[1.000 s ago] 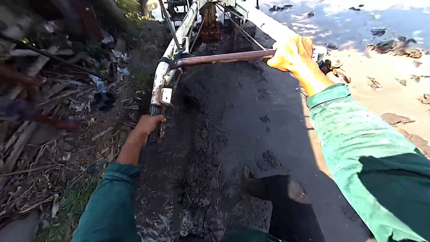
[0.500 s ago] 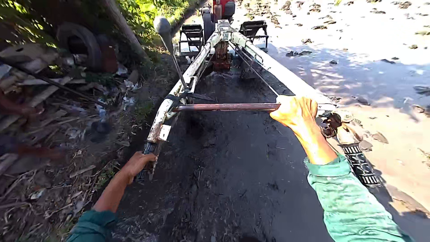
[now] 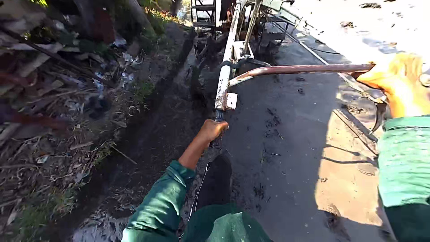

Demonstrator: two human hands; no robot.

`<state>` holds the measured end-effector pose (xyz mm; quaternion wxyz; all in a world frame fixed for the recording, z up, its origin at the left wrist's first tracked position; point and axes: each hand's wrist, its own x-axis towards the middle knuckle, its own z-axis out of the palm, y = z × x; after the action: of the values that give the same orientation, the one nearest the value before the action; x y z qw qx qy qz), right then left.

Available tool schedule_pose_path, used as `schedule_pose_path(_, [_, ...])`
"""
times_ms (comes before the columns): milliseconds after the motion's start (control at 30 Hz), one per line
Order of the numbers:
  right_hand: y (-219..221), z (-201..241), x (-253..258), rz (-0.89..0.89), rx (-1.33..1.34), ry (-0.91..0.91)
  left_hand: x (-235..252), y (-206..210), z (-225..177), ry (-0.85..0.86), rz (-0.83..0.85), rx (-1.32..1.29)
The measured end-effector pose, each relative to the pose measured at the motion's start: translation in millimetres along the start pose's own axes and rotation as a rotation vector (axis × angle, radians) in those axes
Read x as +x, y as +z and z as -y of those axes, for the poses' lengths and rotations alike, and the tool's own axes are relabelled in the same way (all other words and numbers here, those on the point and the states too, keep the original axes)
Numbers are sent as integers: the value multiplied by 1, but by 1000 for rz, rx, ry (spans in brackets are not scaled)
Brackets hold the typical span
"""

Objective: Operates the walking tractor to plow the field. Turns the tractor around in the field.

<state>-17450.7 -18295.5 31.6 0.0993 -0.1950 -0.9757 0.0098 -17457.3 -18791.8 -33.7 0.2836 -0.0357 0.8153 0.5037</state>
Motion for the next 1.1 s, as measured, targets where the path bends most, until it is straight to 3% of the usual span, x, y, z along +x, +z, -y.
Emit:
schedule_pose_path(67, [-3, 1, 26, 46, 3, 13, 28, 12, -16, 2, -2, 46])
schedule_pose_path(200, [6, 25, 91, 36, 7, 8, 99, -6, -43, -18, -52, 47])
schedule_pose_path(533, [64, 20, 313, -183, 45, -111, 280, -33, -163, -174, -186, -147])
schedule_pose_path(700, [81, 33, 407, -119, 60, -105, 359, -50, -211, -154, -157, -121])
schedule_pose_path(800, [100, 30, 471, -190, 80, -180, 402, -54, -251, -153, -224, -98])
schedule_pose_path(867, [101, 33, 519, -111, 52, -141, 430, -57, -276, -153, -243, -81])
schedule_pose_path(967, [105, 11, 586, -142, 50, -129, 468, -41, -319, -145, -204, -103])
schedule_pose_path(1100, [110, -74, 684, -136, 40, -146, 518, 36, -377, -101, -138, -202])
